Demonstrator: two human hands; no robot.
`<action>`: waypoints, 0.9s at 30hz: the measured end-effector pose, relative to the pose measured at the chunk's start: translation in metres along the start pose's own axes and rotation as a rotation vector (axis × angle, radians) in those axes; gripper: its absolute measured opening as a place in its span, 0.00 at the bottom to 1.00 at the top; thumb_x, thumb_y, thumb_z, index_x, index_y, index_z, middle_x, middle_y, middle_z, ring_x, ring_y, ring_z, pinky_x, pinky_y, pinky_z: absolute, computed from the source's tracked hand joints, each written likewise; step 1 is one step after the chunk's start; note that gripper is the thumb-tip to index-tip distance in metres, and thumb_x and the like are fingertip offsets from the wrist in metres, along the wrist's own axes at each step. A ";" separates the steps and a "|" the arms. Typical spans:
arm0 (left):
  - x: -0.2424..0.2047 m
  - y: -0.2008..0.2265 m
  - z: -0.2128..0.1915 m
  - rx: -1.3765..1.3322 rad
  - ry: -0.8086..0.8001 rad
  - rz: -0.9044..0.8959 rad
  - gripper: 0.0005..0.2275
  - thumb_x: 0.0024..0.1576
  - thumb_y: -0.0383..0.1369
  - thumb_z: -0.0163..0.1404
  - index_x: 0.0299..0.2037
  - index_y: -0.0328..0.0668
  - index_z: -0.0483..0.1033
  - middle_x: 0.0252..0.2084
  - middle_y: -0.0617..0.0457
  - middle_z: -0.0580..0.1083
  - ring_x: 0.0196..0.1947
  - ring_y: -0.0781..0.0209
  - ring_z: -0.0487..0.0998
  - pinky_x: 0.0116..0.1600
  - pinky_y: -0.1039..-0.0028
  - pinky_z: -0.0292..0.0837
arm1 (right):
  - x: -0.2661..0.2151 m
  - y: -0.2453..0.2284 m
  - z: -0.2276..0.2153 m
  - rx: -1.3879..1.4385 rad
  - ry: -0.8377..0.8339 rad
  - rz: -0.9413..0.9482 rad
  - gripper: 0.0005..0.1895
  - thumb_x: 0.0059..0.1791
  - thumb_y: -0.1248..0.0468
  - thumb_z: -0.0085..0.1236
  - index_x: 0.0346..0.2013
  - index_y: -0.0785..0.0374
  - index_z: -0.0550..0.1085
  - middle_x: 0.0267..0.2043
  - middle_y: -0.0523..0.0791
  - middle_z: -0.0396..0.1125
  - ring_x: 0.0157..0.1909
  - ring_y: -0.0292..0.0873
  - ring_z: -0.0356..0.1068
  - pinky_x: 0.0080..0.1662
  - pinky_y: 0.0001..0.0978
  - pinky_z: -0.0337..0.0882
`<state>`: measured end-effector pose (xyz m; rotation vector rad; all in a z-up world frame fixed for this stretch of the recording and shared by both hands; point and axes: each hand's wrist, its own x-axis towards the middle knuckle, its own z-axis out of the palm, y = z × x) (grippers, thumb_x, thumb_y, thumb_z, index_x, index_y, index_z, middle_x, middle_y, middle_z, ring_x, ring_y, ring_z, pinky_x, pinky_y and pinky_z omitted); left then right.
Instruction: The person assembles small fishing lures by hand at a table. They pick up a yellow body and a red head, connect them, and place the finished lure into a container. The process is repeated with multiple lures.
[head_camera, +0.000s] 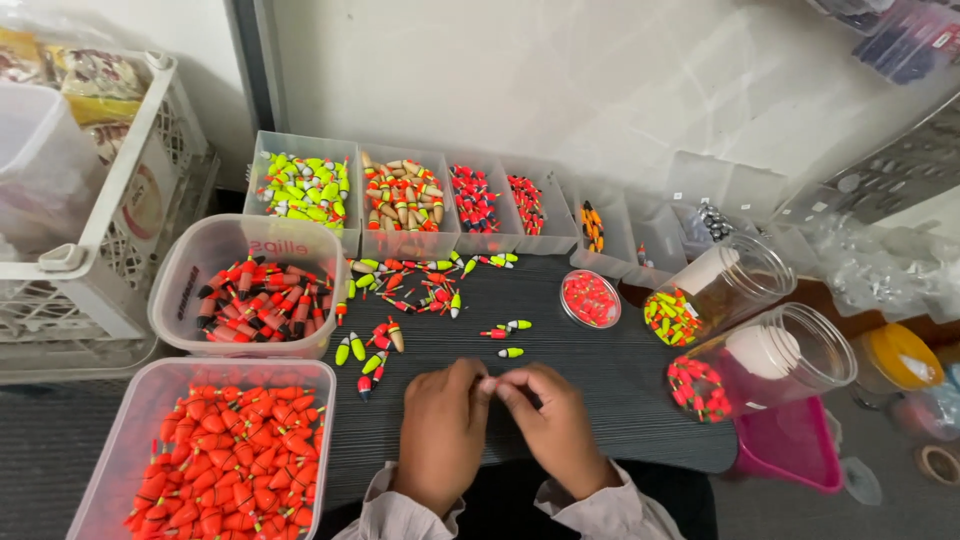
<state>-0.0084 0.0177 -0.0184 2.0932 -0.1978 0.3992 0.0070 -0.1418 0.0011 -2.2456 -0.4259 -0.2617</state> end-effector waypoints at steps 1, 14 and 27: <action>0.001 0.000 0.000 0.005 0.007 -0.002 0.07 0.64 0.39 0.43 0.38 0.50 0.70 0.29 0.56 0.76 0.30 0.48 0.76 0.44 0.58 0.64 | 0.017 0.001 -0.007 0.004 -0.004 -0.007 0.04 0.49 0.62 0.59 0.34 0.57 0.80 0.33 0.40 0.75 0.37 0.37 0.73 0.42 0.28 0.70; 0.000 0.001 -0.001 -0.104 0.068 -0.087 0.15 0.62 0.40 0.45 0.53 0.41 0.70 0.27 0.58 0.76 0.30 0.46 0.76 0.42 0.55 0.66 | 0.173 0.062 -0.041 -0.495 0.016 -0.056 0.13 0.50 0.62 0.53 0.48 0.60 0.78 0.42 0.47 0.69 0.39 0.47 0.71 0.48 0.40 0.68; -0.002 -0.004 0.004 -0.163 0.129 -0.158 0.19 0.60 0.38 0.46 0.59 0.38 0.66 0.51 0.46 0.74 0.31 0.53 0.80 0.47 0.57 0.70 | 0.082 -0.008 -0.011 -0.366 -0.268 -0.210 0.05 0.51 0.60 0.56 0.36 0.57 0.74 0.36 0.45 0.72 0.39 0.50 0.72 0.43 0.43 0.67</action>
